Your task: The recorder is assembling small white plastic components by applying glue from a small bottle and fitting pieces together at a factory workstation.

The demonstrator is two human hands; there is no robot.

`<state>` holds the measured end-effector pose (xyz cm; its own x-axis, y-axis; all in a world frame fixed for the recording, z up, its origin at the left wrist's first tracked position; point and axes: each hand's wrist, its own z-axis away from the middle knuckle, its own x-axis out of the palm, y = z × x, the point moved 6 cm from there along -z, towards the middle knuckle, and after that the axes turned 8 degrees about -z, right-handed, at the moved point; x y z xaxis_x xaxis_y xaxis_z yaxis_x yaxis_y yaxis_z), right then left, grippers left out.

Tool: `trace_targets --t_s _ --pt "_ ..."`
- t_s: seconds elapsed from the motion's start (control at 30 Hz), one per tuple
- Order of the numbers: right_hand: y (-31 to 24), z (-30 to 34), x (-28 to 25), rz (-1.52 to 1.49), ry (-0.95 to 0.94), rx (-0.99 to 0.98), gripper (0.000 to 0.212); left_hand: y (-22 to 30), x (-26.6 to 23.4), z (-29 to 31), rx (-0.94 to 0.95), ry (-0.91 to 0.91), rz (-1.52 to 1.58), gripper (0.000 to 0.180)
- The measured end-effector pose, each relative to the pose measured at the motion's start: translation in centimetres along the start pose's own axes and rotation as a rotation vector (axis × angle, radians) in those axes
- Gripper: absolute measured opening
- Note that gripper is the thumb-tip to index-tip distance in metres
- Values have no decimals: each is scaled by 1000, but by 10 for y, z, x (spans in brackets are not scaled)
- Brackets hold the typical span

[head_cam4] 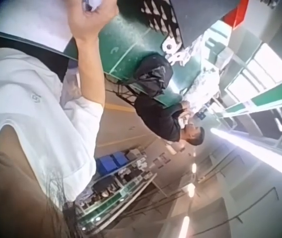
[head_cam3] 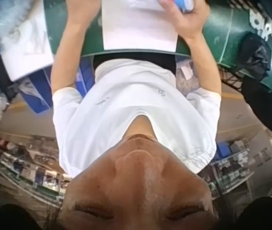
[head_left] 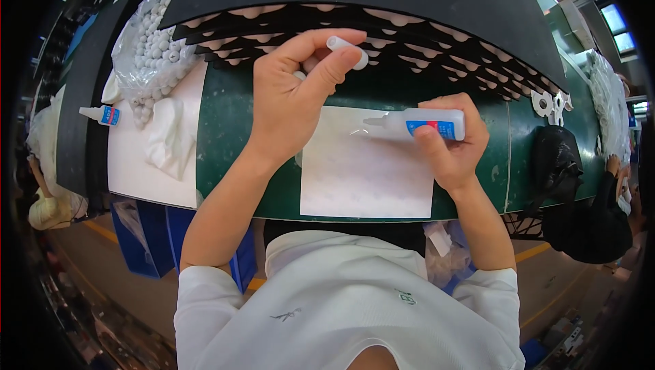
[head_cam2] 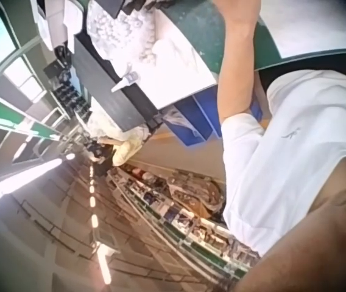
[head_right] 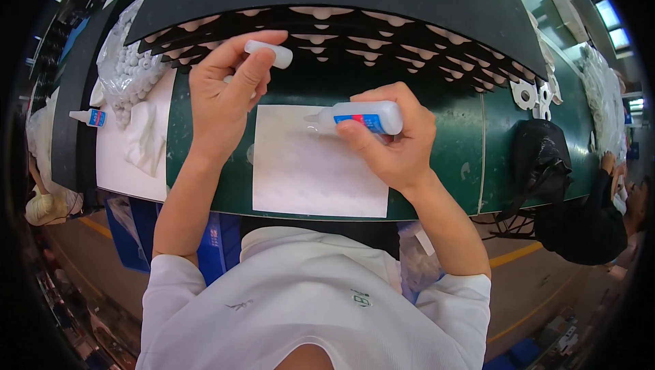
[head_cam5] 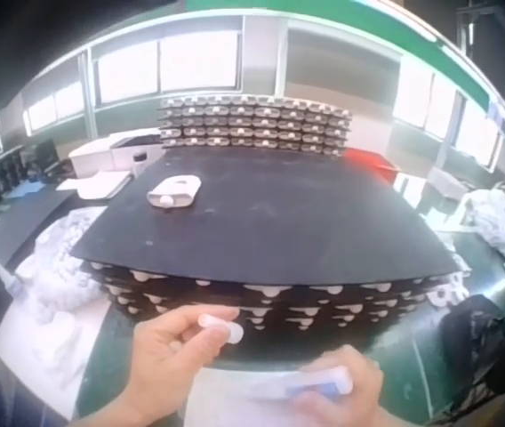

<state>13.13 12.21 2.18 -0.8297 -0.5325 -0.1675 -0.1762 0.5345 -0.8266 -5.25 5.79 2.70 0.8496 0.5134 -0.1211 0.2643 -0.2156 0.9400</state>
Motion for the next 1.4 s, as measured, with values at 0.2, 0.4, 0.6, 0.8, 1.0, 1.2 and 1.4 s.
trace_targets --t_s 0.2,0.4,0.6,0.8,1.0,1.2,1.4 --pt "18 3 -12 -413 111 256 26 -18 9 4 -450 -137 358 27" --pt "17 3 -8 -332 87 279 26 -30 17 12 -518 -234 589 29" --pt "6 1 4 85 -157 95 21 -14 25 15 -392 -242 217 18" --pt "22 14 22 -808 -422 772 24 12 30 18 -88 -415 103 19" --pt "12 27 41 -838 -618 846 40 35 20 44 42 -430 123 17" --pt "18 21 24 -662 -288 833 32 74 -104 64 1 74 -228 14" --pt "13 16 23 -613 -204 753 18 69 -285 89 -231 673 -1107 24"
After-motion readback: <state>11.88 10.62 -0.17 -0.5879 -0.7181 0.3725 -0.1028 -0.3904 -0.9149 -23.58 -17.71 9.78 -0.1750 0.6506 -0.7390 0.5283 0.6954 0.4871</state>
